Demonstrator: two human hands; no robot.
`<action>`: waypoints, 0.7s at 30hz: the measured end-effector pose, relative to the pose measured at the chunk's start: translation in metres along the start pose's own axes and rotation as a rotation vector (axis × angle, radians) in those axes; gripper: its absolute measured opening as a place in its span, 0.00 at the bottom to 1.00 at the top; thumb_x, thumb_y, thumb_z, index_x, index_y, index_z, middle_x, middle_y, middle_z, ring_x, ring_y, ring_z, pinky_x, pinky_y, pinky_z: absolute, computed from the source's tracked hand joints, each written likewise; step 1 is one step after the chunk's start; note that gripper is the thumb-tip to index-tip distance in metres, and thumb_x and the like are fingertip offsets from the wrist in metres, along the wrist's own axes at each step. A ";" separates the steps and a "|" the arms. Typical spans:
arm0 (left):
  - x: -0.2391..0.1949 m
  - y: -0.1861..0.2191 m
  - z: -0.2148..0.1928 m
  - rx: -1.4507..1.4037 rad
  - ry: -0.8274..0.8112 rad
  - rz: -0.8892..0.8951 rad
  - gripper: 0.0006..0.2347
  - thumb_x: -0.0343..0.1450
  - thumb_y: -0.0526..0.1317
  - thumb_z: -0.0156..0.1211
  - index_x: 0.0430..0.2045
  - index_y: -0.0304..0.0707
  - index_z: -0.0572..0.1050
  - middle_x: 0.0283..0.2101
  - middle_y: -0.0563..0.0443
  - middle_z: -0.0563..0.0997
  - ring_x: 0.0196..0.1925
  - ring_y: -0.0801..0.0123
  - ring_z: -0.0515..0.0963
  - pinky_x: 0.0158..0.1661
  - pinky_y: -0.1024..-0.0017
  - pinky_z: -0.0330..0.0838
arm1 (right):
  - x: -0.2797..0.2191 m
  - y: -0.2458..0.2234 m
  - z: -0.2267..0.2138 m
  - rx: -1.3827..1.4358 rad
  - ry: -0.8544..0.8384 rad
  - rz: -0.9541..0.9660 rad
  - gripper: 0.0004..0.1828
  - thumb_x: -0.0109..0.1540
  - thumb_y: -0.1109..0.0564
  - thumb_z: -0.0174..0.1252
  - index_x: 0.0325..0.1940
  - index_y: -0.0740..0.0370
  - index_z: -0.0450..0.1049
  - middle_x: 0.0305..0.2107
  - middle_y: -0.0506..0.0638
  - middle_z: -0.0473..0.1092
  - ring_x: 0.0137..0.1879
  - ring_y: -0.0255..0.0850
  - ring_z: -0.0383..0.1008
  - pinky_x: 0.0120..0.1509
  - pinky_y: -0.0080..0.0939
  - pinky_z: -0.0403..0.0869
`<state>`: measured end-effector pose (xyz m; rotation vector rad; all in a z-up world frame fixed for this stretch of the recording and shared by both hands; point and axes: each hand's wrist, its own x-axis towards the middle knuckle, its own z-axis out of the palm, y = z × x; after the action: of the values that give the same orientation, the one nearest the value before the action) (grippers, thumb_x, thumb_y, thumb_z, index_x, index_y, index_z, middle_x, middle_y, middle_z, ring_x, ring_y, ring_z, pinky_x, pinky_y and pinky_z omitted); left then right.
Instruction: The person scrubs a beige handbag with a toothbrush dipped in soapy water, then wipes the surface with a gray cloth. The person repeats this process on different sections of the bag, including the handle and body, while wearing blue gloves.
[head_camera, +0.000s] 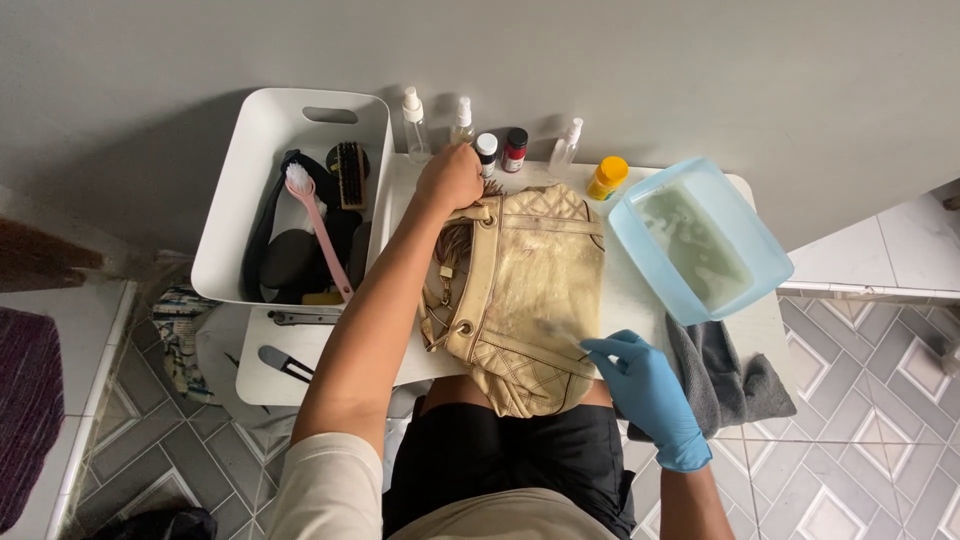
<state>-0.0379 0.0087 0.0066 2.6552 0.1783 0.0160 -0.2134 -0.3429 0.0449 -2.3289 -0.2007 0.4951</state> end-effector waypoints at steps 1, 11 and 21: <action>0.007 -0.008 0.009 -0.001 -0.001 0.003 0.20 0.67 0.27 0.57 0.03 0.43 0.60 0.11 0.54 0.66 0.16 0.65 0.68 0.19 0.63 0.61 | -0.007 -0.014 -0.006 0.000 0.003 0.002 0.14 0.63 0.56 0.59 0.49 0.49 0.86 0.35 0.40 0.75 0.24 0.35 0.63 0.37 0.34 0.67; 0.000 -0.001 0.000 -0.184 -0.156 -0.074 0.18 0.70 0.37 0.53 0.53 0.29 0.77 0.56 0.25 0.78 0.59 0.33 0.76 0.58 0.44 0.71 | 0.013 0.022 0.001 -0.076 0.121 -0.079 0.12 0.62 0.56 0.62 0.47 0.45 0.86 0.36 0.46 0.77 0.32 0.40 0.74 0.35 0.44 0.75; 0.000 -0.004 -0.003 -0.169 -0.282 -0.154 0.24 0.72 0.41 0.47 0.65 0.32 0.68 0.69 0.28 0.66 0.71 0.38 0.66 0.70 0.48 0.60 | 0.015 0.031 0.007 0.078 0.019 -0.119 0.10 0.60 0.59 0.64 0.44 0.56 0.85 0.36 0.54 0.78 0.33 0.43 0.73 0.36 0.45 0.73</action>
<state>-0.0381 0.0136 0.0079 2.4355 0.2738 -0.3753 -0.2025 -0.3564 0.0146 -2.2295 -0.3038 0.4140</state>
